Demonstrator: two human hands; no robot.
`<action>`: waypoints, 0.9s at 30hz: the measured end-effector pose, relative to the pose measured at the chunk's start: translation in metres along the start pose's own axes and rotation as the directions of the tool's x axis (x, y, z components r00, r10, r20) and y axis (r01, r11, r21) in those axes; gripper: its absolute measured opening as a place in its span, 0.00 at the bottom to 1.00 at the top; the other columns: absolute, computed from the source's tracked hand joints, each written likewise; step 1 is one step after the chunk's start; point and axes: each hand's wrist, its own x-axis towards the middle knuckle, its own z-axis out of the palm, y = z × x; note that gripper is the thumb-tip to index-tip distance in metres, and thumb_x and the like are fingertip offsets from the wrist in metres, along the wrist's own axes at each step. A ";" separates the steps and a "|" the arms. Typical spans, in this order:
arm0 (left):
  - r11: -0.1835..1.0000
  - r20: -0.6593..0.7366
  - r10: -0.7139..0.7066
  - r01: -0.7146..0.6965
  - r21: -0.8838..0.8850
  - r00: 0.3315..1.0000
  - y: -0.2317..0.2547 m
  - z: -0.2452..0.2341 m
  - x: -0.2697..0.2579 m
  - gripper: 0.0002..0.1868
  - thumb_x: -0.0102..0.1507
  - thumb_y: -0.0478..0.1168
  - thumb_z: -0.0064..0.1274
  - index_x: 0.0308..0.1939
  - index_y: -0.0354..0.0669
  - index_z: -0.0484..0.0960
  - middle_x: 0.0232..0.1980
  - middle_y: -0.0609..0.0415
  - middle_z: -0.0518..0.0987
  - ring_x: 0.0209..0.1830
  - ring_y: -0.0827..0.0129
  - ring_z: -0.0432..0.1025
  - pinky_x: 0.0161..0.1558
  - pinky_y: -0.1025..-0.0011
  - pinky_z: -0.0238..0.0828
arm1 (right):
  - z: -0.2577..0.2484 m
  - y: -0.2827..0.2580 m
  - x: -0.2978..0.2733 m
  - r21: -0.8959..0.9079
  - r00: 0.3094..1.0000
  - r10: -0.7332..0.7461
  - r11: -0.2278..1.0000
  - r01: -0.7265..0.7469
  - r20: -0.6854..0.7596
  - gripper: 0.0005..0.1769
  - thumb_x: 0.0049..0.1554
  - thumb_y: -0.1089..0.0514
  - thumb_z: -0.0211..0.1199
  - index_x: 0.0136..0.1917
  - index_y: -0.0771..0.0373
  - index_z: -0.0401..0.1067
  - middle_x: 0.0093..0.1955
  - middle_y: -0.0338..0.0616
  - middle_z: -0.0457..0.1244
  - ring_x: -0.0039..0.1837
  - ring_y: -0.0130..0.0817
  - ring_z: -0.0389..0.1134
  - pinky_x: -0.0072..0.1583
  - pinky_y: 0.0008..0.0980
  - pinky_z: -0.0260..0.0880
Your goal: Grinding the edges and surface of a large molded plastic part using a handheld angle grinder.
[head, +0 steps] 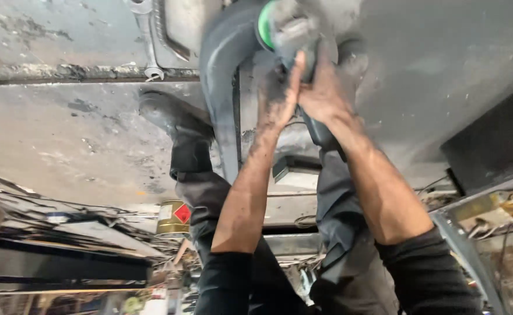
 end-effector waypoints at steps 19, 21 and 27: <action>0.661 -0.039 -0.731 0.692 -0.289 0.682 0.011 -0.019 0.030 0.40 0.64 0.70 0.45 0.57 0.36 0.81 0.53 0.41 0.85 0.54 0.55 0.79 0.55 0.61 0.73 | 0.010 -0.020 0.017 -0.530 0.986 0.037 0.846 0.056 0.164 0.52 0.58 0.42 0.65 0.83 0.62 0.43 0.55 0.62 0.70 0.57 0.58 0.73 0.68 0.60 0.60; 0.672 -0.002 -0.733 0.723 -0.162 0.681 0.002 -0.011 0.028 0.39 0.64 0.70 0.45 0.54 0.37 0.83 0.50 0.40 0.86 0.53 0.52 0.80 0.55 0.60 0.72 | 0.011 0.003 0.024 -0.390 0.995 0.030 0.921 0.009 0.093 0.48 0.62 0.41 0.63 0.83 0.63 0.44 0.61 0.64 0.67 0.61 0.58 0.71 0.65 0.49 0.71; 0.760 -0.110 -0.637 0.598 -0.254 0.763 -0.025 -0.051 0.002 0.40 0.65 0.73 0.42 0.45 0.38 0.86 0.41 0.41 0.86 0.45 0.53 0.83 0.52 0.61 0.76 | 0.061 -0.093 0.006 -0.625 0.988 -0.075 0.767 0.143 0.134 0.54 0.55 0.50 0.71 0.82 0.67 0.44 0.67 0.70 0.63 0.64 0.65 0.68 0.64 0.52 0.69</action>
